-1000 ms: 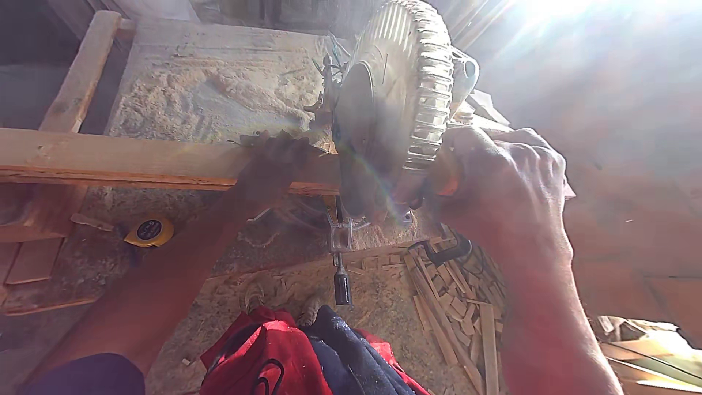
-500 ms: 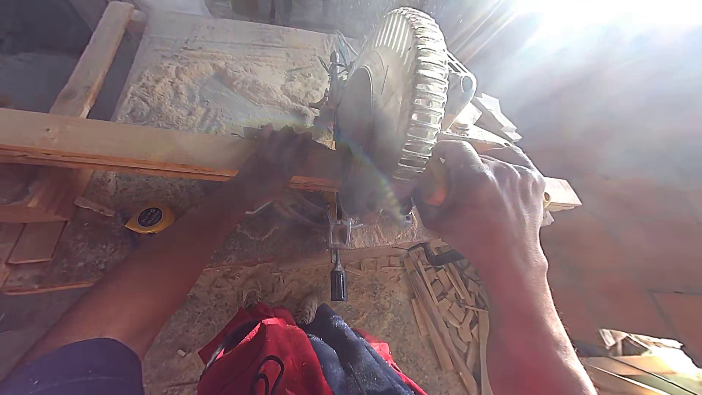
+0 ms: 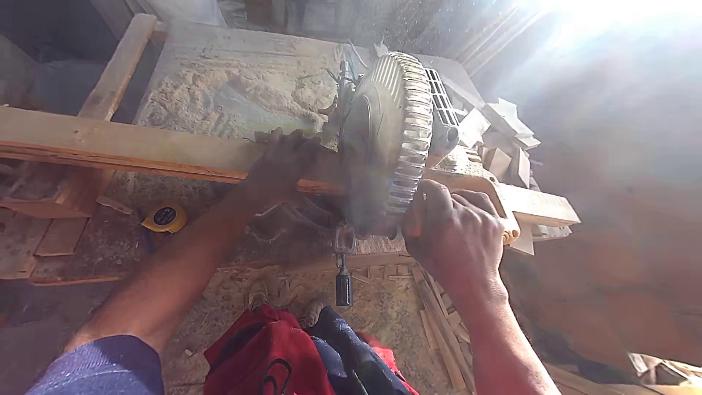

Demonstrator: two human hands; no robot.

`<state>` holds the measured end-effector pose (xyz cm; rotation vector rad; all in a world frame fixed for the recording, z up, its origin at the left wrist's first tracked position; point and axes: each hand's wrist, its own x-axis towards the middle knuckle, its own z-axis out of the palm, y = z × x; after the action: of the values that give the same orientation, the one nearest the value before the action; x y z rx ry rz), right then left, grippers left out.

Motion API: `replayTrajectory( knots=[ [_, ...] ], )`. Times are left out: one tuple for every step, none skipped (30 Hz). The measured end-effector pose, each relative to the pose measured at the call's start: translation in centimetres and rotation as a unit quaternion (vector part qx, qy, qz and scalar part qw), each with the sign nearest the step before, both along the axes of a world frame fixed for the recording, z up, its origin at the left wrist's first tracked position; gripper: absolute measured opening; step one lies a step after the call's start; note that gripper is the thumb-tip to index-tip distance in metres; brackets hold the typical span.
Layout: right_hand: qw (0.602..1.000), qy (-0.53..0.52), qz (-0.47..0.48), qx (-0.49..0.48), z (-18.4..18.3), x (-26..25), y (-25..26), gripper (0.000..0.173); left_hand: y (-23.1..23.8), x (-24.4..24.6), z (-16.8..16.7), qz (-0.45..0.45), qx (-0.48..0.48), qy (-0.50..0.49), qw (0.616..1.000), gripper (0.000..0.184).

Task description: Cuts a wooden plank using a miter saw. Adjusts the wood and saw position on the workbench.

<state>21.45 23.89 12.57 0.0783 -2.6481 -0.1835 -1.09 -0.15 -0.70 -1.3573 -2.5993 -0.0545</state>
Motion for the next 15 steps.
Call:
replayTrajectory(
  knots=[
    [1.000, -0.001, 0.004, -0.010, 0.0, 0.0, 0.0, 0.039, -0.2, 0.1, 0.4, 0.008, -0.002, -0.014, 1.000, 0.107],
    [1.000, 0.000, 0.007, -0.016, -0.1, 0.1, 0.0, 0.039, -0.7, 0.3, 1.0, 0.020, 0.000, -0.032, 0.999, 0.107],
    [1.000, 0.000, 0.008, -0.021, -0.2, 0.0, 0.0, 0.040, -1.6, 0.5, 1.5, 0.034, 0.013, -0.052, 0.998, 0.108],
    [1.000, 0.002, 0.010, -0.025, -0.3, 0.0, 0.0, 0.041, -3.0, 0.6, 1.9, 0.048, 0.037, -0.066, 0.996, 0.107],
    [1.000, -0.001, 0.010, -0.029, -0.3, 0.0, 0.0, 0.042, -5.0, 0.5, 2.1, 0.056, 0.060, -0.067, 0.994, 0.104],
    [0.999, -0.003, 0.009, -0.034, -0.4, 0.0, 0.0, 0.042, -7.5, 0.2, 2.2, 0.057, 0.067, -0.061, 0.994, 0.101],
    [0.999, -0.005, 0.008, -0.036, -0.4, 0.0, -0.1, 0.043, -10.2, -0.3, 2.2, 0.055, 0.064, -0.064, 0.994, 0.098],
    [0.999, -0.008, 0.005, -0.034, -0.4, 0.1, -0.1, 0.044, -12.7, -0.5, 2.4, 0.082, 0.035, -0.078, 0.993, 0.107],
    [0.999, -0.011, 0.002, -0.037, -0.4, 0.2, -0.1, 0.048, -14.9, -0.8, 2.3, 0.107, 0.006, -0.088, 0.990, 0.113],
    [0.999, -0.008, -0.003, -0.039, -0.4, 0.2, -0.1, 0.052, -16.7, -1.0, 2.2, 0.116, -0.009, -0.087, 0.989, 0.113],
    [0.999, -0.005, -0.010, -0.046, -0.5, 0.2, -0.2, 0.058, -18.1, -1.5, 1.7, 0.112, -0.019, -0.061, 0.992, 0.109],
    [0.999, 0.002, -0.017, -0.048, -0.7, 0.1, -0.2, 0.064, -19.0, -2.0, 0.9, 0.102, -0.017, -0.025, 0.994, 0.100],
    [0.999, 0.010, -0.022, -0.048, -1.0, 0.1, -0.2, 0.068, -19.6, -2.4, -0.1, 0.089, 0.001, 0.010, 0.996, 0.090],
    [0.998, 0.019, -0.022, -0.047, -1.2, 0.1, -0.1, 0.070, -19.8, -2.8, -1.0, 0.078, 0.026, 0.044, 0.996, 0.082],
    [0.998, 0.026, -0.024, -0.045, -1.4, 0.2, 0.0, 0.071, -20.0, -3.1, -1.8, 0.070, 0.044, 0.068, 0.994, 0.076]
  ],
)
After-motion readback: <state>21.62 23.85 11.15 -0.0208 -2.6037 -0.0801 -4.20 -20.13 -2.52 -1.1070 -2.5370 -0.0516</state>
